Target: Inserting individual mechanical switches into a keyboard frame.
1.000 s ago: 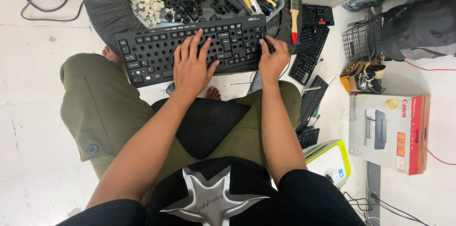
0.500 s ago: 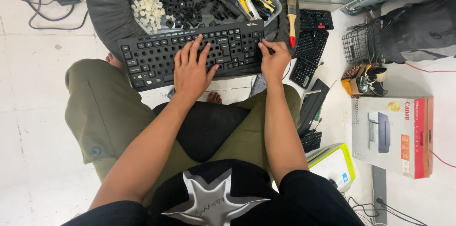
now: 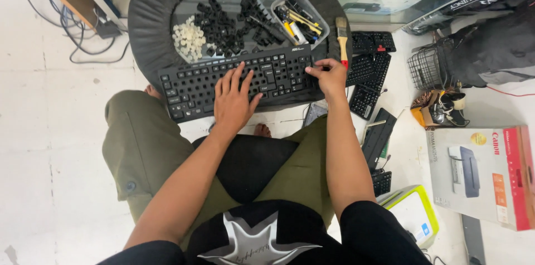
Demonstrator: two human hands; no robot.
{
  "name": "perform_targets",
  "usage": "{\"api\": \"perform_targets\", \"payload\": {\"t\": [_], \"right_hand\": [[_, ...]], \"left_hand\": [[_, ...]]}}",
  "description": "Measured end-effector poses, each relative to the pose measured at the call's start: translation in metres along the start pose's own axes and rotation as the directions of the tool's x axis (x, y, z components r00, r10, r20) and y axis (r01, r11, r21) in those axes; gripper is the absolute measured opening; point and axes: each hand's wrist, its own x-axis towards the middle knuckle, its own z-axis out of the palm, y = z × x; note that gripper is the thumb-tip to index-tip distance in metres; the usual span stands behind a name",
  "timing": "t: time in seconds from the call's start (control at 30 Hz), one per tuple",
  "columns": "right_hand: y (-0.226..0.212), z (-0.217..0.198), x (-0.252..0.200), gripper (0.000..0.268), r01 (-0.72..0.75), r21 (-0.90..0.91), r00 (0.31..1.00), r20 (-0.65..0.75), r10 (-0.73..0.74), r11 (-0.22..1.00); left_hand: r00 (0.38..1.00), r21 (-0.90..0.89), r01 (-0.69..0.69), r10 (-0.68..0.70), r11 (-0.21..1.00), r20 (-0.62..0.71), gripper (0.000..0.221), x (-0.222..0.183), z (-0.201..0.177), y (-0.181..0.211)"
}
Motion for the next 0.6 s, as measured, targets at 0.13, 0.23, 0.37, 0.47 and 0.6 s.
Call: {"api": "perform_targets", "payload": {"t": [0.13, 0.23, 0.37, 0.47, 0.6], "right_hand": [[0.013, 0.002, -0.007, 0.040, 0.051, -0.059, 0.996, -0.070, -0.055, 0.997], [0.010, 0.006, -0.017, 0.022, 0.048, 0.067, 0.970, -0.243, -0.030, 0.997], [-0.015, 0.000, -0.035, 0.042, 0.010, 0.425, 0.973, -0.213, 0.089, 0.905], [-0.013, 0.007, -0.040, 0.042, 0.100, 0.398, 0.987, -0.158, -0.039, 0.912], [0.005, 0.015, -0.036, 0.049, 0.306, 0.331, 0.952, -0.114, -0.284, 0.893]], "left_hand": [[1.000, -0.002, 0.004, -0.004, 1.000, 0.003, 0.058, 0.001, 0.000, 0.001], [1.000, 0.002, 0.014, -0.014, 1.000, 0.020, 0.059, 0.002, 0.001, -0.001], [0.999, -0.011, 0.020, -0.019, 1.000, 0.035, 0.058, 0.000, 0.001, 0.003], [0.998, -0.018, 0.034, -0.033, 0.999, 0.045, 0.058, 0.000, -0.001, 0.003], [0.996, -0.043, 0.044, -0.041, 0.998, 0.080, 0.058, -0.001, -0.003, 0.003]]}}
